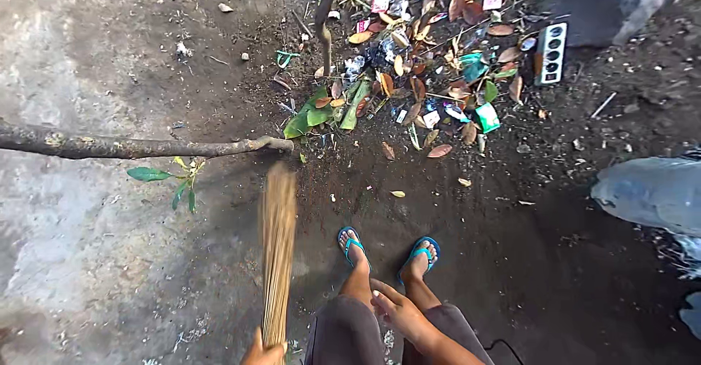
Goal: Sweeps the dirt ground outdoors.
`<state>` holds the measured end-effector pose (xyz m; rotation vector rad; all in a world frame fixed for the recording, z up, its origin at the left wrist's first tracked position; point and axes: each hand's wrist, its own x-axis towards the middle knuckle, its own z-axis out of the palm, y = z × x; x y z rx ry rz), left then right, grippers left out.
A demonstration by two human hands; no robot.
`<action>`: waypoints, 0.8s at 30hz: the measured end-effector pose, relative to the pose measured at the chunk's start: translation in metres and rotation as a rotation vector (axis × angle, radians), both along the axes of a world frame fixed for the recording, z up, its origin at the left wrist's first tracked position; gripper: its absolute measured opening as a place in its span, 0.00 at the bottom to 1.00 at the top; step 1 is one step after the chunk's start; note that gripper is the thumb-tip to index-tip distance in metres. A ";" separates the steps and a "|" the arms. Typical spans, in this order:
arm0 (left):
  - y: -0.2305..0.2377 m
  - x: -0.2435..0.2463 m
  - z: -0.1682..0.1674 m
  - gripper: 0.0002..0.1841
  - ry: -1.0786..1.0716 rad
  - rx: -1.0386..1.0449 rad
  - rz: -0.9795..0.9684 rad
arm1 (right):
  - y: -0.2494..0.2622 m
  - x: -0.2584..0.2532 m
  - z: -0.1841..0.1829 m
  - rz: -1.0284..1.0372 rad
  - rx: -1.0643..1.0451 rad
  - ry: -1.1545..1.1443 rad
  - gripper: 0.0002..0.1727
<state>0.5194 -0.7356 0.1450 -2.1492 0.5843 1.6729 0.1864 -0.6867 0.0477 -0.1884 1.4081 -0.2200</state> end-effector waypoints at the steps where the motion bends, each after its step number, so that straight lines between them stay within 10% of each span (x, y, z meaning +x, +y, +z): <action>1: -0.006 -0.007 -0.023 0.48 -0.023 -0.002 0.059 | -0.003 -0.002 -0.002 -0.031 -0.015 0.002 0.27; 8: -0.104 -0.197 -0.140 0.38 0.484 -0.103 0.037 | -0.044 -0.028 -0.011 -0.327 -0.221 0.129 0.34; 14: -0.066 -0.293 -0.085 0.30 0.491 -0.356 0.251 | -0.069 -0.063 0.018 -0.461 -0.250 0.032 0.49; 19: 0.006 -0.293 -0.036 0.26 0.216 -0.540 -0.022 | -0.041 -0.098 0.054 -0.303 0.060 -0.324 0.40; 24: 0.028 -0.288 -0.040 0.30 0.088 -0.378 -0.134 | -0.021 -0.125 0.006 -0.186 0.282 -0.413 0.30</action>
